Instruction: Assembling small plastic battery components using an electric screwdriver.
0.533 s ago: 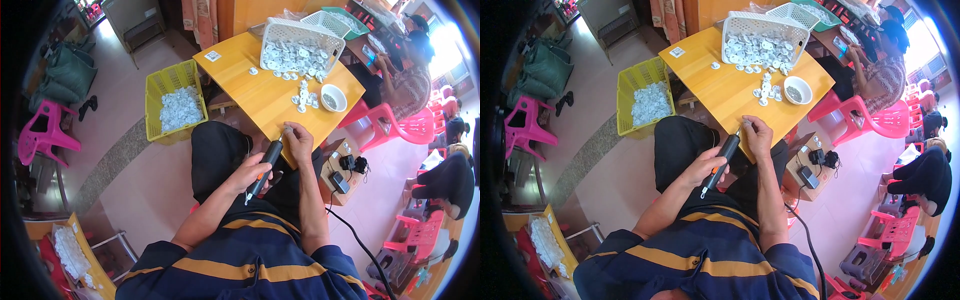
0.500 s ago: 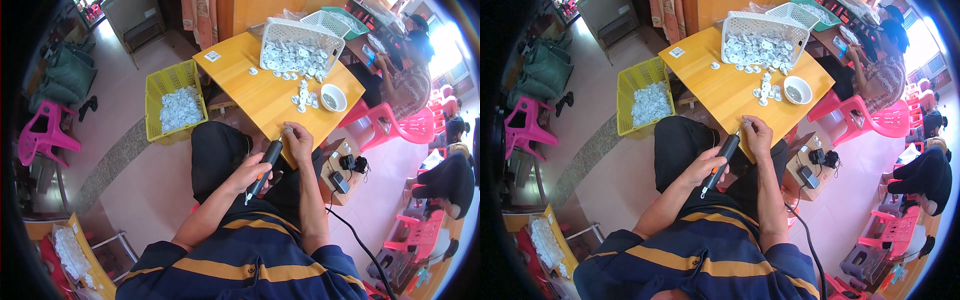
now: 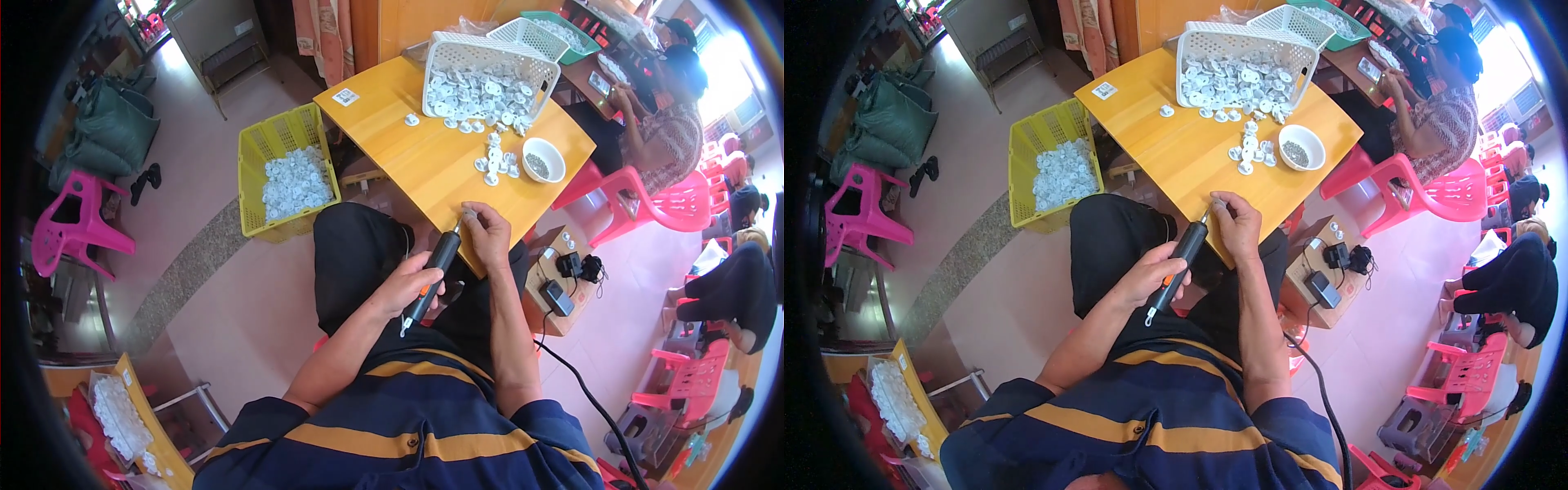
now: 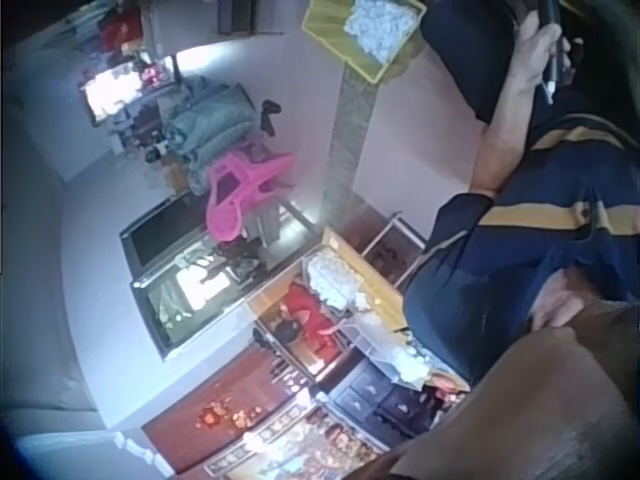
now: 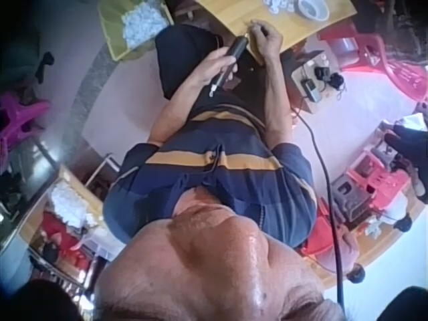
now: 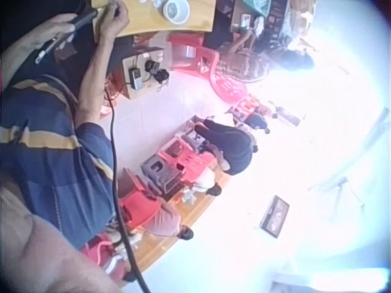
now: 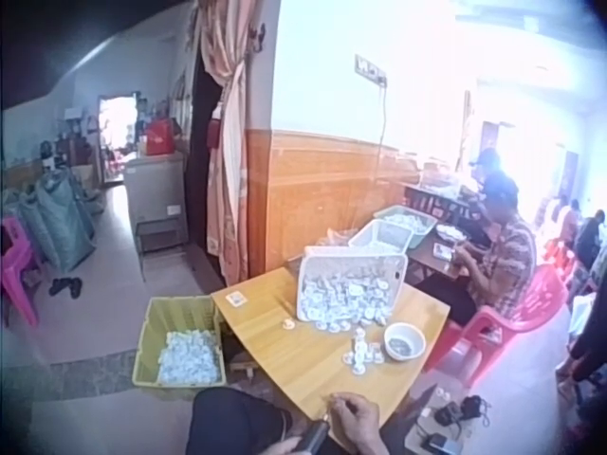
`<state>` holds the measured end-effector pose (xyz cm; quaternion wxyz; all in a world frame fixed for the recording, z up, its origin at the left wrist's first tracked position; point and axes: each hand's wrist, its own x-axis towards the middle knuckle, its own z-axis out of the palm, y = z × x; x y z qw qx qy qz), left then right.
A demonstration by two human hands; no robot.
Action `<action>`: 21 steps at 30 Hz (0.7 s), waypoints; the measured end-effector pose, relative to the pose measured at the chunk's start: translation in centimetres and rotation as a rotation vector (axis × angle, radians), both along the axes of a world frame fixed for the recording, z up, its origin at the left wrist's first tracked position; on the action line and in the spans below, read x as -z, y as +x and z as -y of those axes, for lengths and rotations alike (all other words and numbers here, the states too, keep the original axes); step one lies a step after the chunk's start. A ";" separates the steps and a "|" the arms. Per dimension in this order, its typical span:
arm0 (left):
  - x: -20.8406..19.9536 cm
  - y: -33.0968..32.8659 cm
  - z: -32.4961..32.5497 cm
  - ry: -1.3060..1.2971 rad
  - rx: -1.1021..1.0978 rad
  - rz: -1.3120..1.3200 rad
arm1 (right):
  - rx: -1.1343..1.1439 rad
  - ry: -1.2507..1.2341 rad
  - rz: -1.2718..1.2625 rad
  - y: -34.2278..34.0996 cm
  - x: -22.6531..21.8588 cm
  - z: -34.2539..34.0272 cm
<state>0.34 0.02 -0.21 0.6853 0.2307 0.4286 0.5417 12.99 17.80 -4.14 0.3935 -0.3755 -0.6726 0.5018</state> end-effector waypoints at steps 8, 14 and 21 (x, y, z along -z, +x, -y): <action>-0.1 0.2 -0.1 -0.002 -0.013 -0.048 | 0.005 0.008 0.015 0.1 -0.1 0.0; -0.1 0.2 -0.1 -0.004 -0.012 -0.072 | 0.010 0.026 -0.002 -0.1 0.0 0.1; 0.5 -0.2 0.0 0.001 0.005 -0.006 | -0.013 -0.053 -0.019 0.0 0.4 -0.2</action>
